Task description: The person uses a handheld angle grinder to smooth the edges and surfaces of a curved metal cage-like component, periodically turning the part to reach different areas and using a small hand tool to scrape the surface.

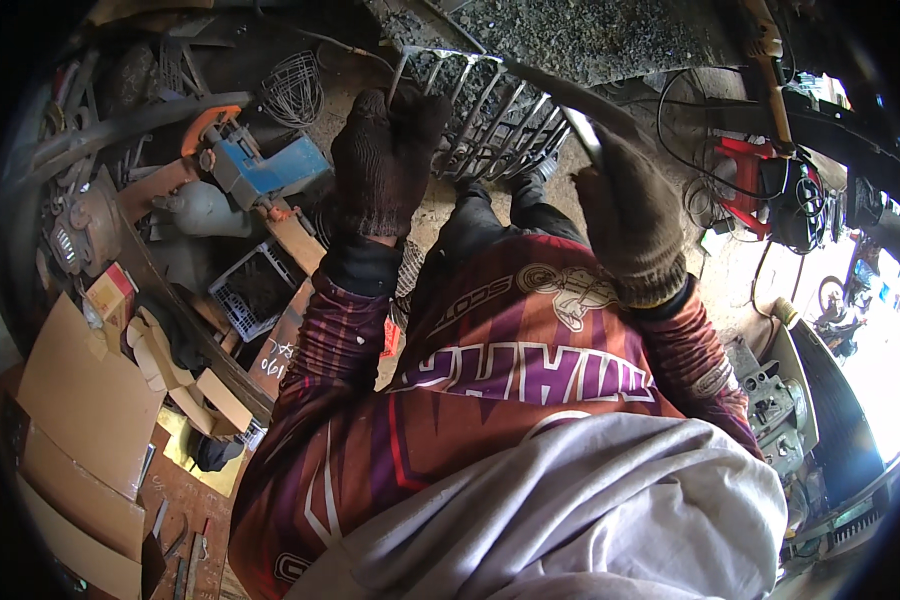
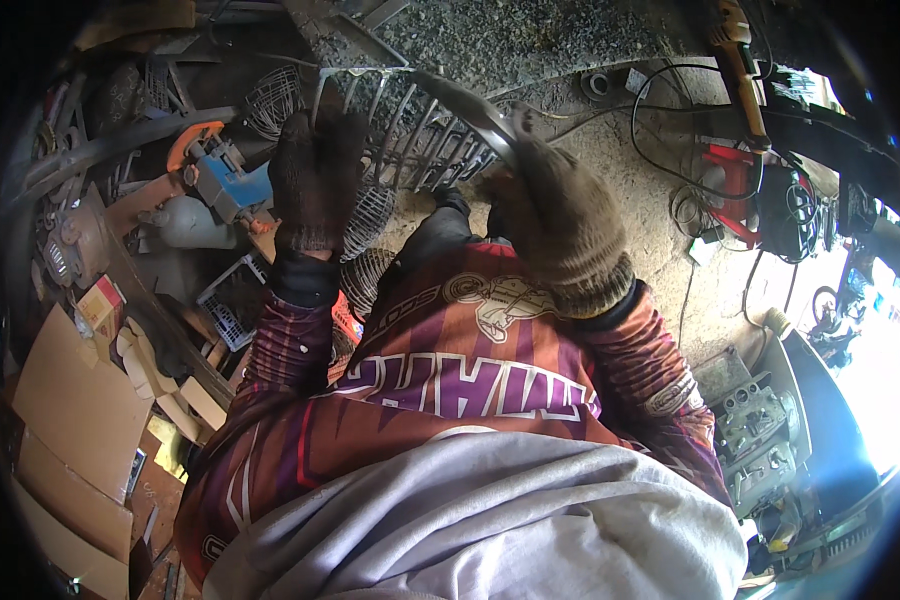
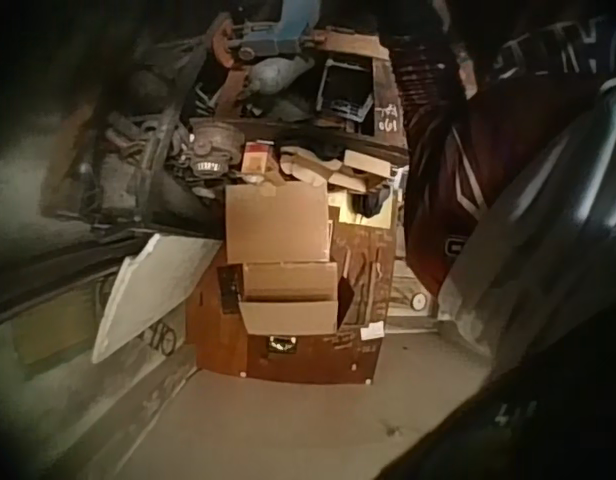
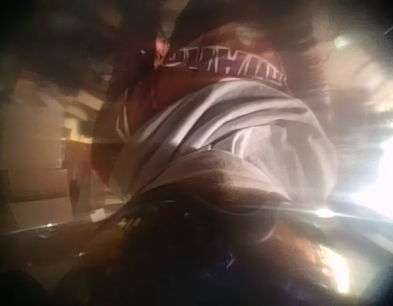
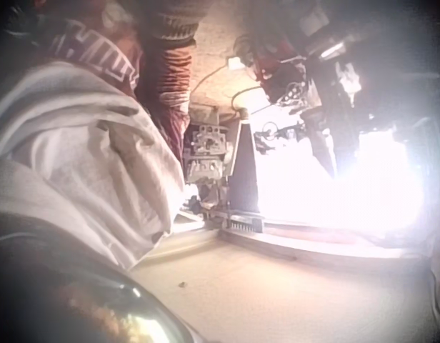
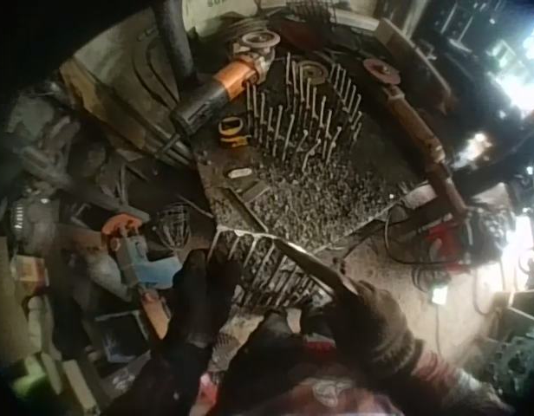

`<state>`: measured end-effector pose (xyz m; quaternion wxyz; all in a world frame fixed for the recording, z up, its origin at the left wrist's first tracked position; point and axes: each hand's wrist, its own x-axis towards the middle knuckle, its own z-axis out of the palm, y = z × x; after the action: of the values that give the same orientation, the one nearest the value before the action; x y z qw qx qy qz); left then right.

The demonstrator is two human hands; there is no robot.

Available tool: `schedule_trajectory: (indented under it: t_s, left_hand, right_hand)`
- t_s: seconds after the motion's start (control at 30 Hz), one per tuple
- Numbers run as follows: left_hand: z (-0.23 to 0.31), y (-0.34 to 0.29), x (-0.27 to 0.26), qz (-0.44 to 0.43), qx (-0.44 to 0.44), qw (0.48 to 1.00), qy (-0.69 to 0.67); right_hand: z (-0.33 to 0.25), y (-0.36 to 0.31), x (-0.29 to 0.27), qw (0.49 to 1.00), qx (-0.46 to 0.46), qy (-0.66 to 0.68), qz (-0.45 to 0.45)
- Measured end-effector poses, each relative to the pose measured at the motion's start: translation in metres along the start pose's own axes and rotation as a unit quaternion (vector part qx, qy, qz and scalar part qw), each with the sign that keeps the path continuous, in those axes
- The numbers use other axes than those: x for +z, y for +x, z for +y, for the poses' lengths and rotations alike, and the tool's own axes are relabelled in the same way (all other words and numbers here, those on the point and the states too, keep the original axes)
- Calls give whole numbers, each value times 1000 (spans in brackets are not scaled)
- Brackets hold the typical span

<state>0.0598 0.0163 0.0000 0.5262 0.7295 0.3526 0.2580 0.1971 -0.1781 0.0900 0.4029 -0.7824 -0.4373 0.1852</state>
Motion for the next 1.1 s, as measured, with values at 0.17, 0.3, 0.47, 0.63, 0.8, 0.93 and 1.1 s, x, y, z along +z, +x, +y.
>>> schedule_trajectory:
  t_s: [0.17,0.3,0.47,0.63,0.8,0.93,1.1]
  left_hand:
    - [13,0,-1,7,37,995,96]
    - [37,-3,-6,-17,-7,989,147]
    - [65,0,-11,-20,75,967,241]
    - [68,0,-8,-28,48,970,236]
    - [74,3,-11,-49,66,968,239]
    - [72,3,-11,-42,45,965,254]
    - [72,6,-10,-46,66,973,218]
  right_hand:
    - [9,-5,1,999,11,-20,48]
    - [13,-12,-3,997,50,-48,34]
    - [12,-17,-6,999,46,-1,24]
    - [-7,-8,-9,998,41,30,36]
    - [10,-4,-5,992,-14,-113,45]
    - [11,-18,-9,997,62,-8,47]
    - [7,-1,-3,991,-61,-103,66]
